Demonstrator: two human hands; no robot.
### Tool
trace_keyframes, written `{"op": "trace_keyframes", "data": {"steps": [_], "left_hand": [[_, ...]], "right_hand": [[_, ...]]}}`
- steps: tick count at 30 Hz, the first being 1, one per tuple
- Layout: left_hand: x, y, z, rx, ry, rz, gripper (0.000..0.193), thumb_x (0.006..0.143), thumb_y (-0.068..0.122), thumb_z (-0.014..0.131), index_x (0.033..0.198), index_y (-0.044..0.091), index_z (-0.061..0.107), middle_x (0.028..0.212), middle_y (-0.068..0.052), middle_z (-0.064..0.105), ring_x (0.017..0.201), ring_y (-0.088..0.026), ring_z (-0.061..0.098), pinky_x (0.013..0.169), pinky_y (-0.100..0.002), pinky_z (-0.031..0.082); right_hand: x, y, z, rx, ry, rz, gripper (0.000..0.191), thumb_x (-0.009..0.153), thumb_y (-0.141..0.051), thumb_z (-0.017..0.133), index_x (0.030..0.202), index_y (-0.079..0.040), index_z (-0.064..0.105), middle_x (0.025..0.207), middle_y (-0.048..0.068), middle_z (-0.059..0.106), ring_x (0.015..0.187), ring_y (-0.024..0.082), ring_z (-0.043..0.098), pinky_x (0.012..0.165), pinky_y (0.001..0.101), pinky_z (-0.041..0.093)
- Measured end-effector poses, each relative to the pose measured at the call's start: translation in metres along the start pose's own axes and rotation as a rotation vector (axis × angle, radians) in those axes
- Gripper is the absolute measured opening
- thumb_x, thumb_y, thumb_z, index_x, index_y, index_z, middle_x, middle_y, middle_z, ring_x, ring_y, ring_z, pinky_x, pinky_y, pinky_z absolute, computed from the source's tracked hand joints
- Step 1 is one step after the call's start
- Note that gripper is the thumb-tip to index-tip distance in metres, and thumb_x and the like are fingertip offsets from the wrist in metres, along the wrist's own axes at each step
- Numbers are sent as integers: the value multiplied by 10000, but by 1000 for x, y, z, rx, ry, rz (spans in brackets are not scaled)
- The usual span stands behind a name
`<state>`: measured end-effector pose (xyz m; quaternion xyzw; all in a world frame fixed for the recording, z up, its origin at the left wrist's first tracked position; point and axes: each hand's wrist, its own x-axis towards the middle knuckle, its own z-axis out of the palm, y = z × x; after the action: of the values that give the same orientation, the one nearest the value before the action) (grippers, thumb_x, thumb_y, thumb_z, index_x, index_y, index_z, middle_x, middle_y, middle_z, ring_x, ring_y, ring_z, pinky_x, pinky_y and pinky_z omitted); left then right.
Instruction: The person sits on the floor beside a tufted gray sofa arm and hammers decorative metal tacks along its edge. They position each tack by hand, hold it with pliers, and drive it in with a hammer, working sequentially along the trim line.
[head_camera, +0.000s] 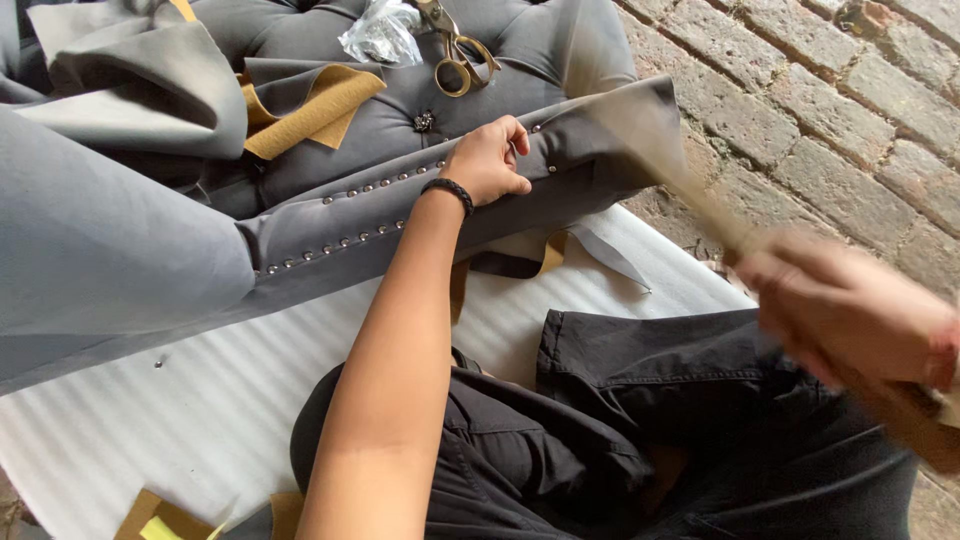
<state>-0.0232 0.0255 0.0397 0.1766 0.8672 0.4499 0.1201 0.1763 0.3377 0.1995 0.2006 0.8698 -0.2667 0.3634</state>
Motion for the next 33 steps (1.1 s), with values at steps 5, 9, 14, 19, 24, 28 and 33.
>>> {"op": "trace_keyframes", "data": {"steps": [5,9,14,19,24,28,33], "left_hand": [[1,0,0,-6,10,-5,444,610,89,906,947,101,618,729,19,648,705,-114,653,687,-297,538],[0,-3,1,-7,5,13,429,621,96,895,950,100,619,738,20,649,710,-113,659,691,-296,544],[2,-4,3,18,45,96,419,610,107,898,931,97,629,761,13,650,728,-114,655,693,-299,541],[2,-6,4,2,18,52,421,608,105,889,931,103,618,762,16,638,721,-112,647,691,-295,543],[1,-6,5,-4,28,62,389,625,110,871,921,103,619,757,25,643,718,-112,649,686,-294,543],[-2,-1,4,34,31,29,376,644,133,865,931,113,622,761,10,653,726,-122,657,685,-306,540],[-19,3,3,187,159,98,309,687,207,905,884,115,686,781,-37,683,759,-206,686,681,-374,525]], "right_hand": [[-3,19,10,296,-14,-72,326,1081,-378,489,1195,-79,551,689,126,554,424,224,516,373,390,463],[11,44,34,422,159,-661,378,1091,-381,461,1296,-73,540,709,45,571,448,121,546,357,286,501],[19,61,54,361,-39,-219,347,1076,-358,494,1105,-13,464,691,90,505,480,201,506,391,369,489],[11,48,83,490,167,-449,301,993,-343,512,1129,-79,565,612,34,536,435,126,510,400,293,441],[9,42,96,380,54,-141,385,1044,-381,554,1036,4,552,609,69,531,447,180,533,426,353,464],[10,47,104,408,205,-373,327,994,-373,522,1113,-73,578,589,35,563,423,141,536,412,316,465],[25,52,110,555,-14,-53,348,1004,-387,565,1086,-54,624,614,49,491,429,159,482,400,338,427]]}}
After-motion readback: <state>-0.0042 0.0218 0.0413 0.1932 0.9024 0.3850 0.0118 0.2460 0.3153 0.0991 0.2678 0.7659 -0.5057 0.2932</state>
